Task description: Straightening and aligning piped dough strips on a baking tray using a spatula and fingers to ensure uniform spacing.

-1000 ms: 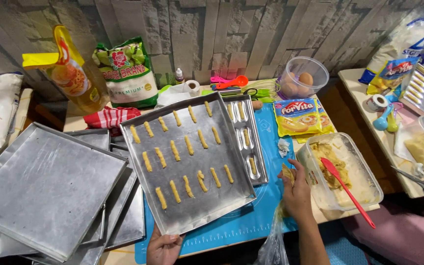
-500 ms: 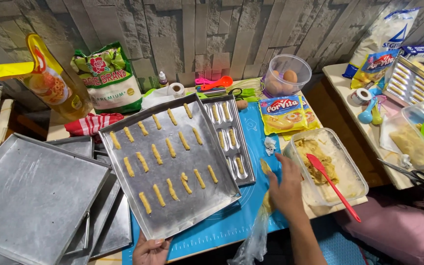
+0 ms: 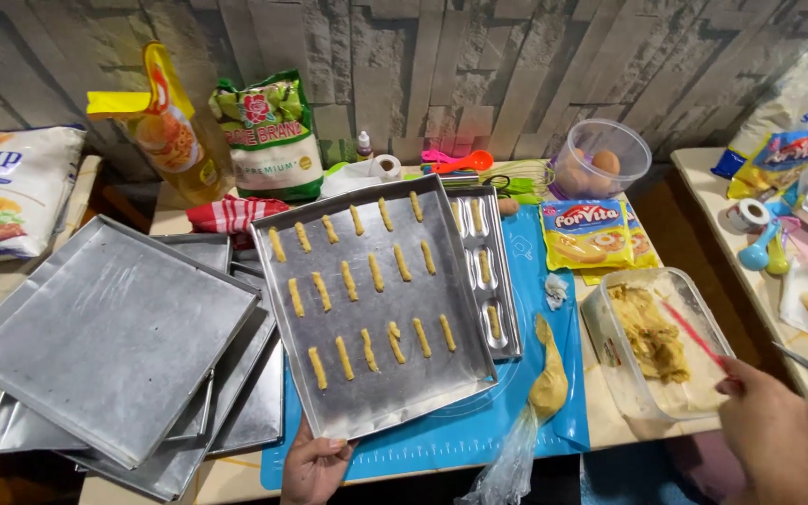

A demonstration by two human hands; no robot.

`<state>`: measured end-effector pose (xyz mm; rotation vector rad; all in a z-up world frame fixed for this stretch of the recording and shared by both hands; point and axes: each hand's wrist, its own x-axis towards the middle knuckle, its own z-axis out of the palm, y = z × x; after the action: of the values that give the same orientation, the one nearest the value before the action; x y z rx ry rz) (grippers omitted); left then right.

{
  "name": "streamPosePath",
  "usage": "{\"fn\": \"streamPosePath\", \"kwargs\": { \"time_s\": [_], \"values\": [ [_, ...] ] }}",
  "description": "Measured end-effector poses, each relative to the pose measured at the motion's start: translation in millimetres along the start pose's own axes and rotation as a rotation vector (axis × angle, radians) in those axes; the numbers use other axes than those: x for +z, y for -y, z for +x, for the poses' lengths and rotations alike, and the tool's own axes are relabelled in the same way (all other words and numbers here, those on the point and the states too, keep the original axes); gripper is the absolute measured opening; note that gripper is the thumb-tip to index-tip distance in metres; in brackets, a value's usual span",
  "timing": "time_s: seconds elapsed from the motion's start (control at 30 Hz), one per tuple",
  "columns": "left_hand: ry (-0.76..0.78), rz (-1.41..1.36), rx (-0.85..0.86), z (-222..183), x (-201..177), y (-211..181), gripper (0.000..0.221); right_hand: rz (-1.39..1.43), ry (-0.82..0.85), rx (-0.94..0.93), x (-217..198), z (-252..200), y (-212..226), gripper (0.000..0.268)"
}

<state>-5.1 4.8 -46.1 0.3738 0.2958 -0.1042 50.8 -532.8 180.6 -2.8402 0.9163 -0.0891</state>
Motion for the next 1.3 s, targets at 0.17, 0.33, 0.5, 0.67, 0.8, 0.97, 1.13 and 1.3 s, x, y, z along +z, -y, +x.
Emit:
{"fn": "streamPosePath", "kwargs": {
  "time_s": [0.17, 0.33, 0.5, 0.67, 0.8, 0.97, 1.13, 1.3],
  "values": [
    [-0.097, 0.025, -0.036, -5, 34, -7, 0.096, 0.42, -0.042, -0.312, -50, -53, 85, 0.062],
    [-0.333, 0.008, -0.077, -29, 135, -32, 0.105, 0.122, 0.122, -0.923, -25, -96, 190, 0.058],
    [-0.216, -0.018, -0.048, -23, 102, -23, 0.107, 0.081, 0.218, -1.234, 7, -125, 241, 0.077],
    [-0.163, -0.055, -0.04, -17, 79, -19, 0.101, 0.145, 0.286, -1.033, 64, -154, 216, 0.083],
    [-0.03, -0.01, -0.004, -9, 49, -9, 0.098, 0.15, 0.274, -0.907, 94, -151, 194, 0.075],
    [0.041, 0.001, 0.001, -10, 48, -9, 0.097, 0.025, 0.375, -0.898, 79, -141, 207, 0.077],
    [0.054, 0.017, 0.005, -12, 49, -10, 0.096, -0.071, 0.396, -0.926, 76, -139, 218, 0.075],
    [0.004, -0.014, -0.014, -12, 53, -11, 0.096, 0.131, 0.265, -0.97, 74, -127, 208, 0.076]
  ]
}}
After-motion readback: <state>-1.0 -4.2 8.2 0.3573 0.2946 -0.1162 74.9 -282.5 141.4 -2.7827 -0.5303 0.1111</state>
